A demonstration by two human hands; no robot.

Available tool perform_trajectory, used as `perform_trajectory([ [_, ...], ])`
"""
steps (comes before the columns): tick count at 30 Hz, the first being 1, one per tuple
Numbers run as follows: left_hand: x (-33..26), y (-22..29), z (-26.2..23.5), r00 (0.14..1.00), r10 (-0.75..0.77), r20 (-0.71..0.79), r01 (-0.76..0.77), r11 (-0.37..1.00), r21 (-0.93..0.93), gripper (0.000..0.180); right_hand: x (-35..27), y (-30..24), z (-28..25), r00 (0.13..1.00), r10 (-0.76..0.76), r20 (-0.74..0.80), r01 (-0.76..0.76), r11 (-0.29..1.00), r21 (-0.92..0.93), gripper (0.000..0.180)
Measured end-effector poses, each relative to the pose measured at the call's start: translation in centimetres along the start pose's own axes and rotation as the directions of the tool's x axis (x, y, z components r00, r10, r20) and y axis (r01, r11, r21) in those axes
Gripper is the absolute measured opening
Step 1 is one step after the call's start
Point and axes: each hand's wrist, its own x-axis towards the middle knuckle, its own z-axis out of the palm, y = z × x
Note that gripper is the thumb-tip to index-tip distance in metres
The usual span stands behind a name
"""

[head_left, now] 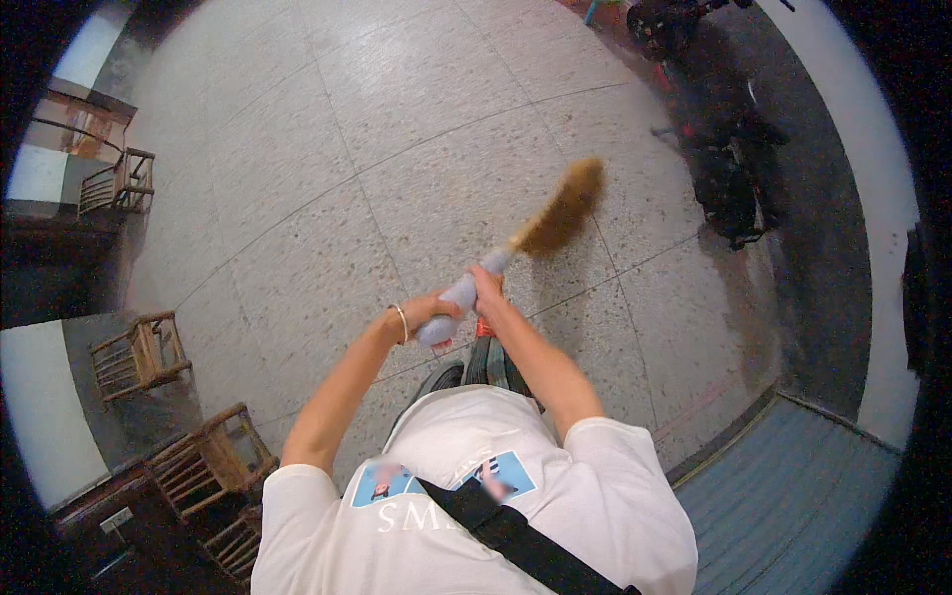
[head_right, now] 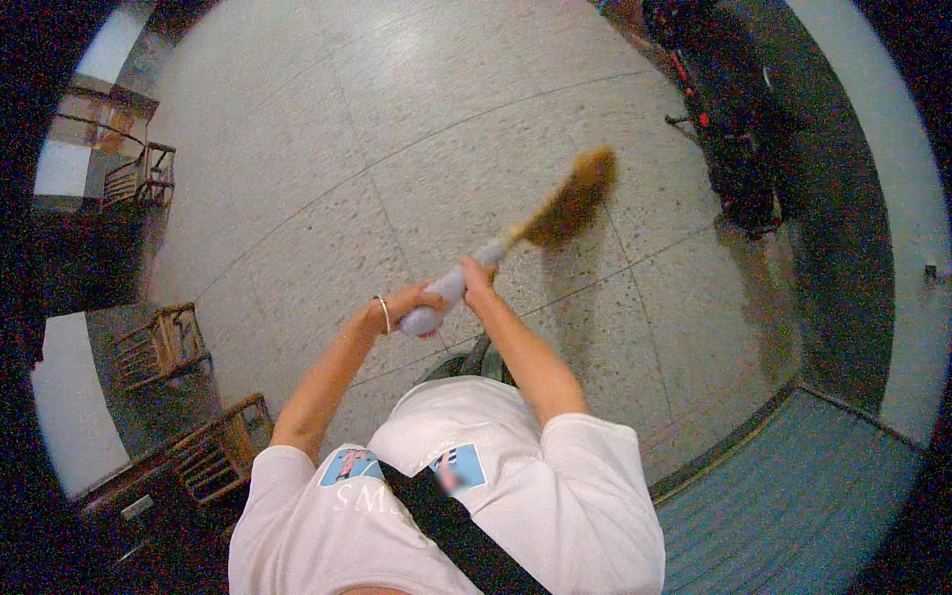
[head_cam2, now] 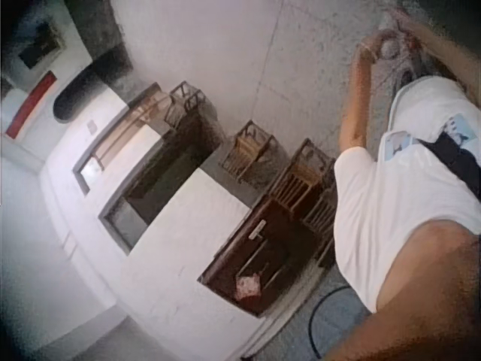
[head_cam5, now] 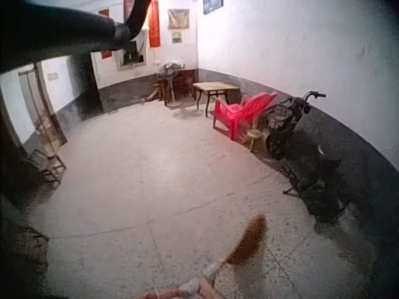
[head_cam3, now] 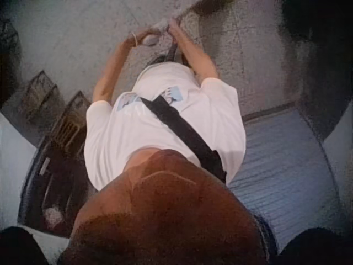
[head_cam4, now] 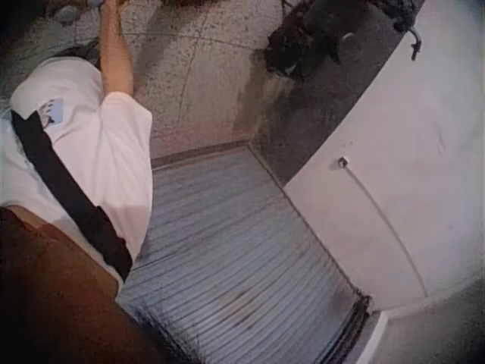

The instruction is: The person sweeps a tiled floor using a broom with a grey handle and natural bristles. They move a wooden chair to sweep underneath it and continue sweeping the area around a pink plastic chair and a bicycle.

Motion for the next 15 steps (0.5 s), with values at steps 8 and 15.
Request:
perform_trajectory([
  [8,0.7,2.7,3.0,0.884,0.352,-0.308,-0.264,0.919,0.292,0.088,1.9,-5.3,3.5,0.877,-0.031,0.480,0.097,0.989,-0.112,0.045],
  [15,-4.1,-1.9,4.0,0.982,0.184,-0.033,-0.181,0.981,0.072,0.091,-7.0,-2.3,-2.3,0.969,-0.052,0.243,0.099,0.977,-0.186,0.052],
])
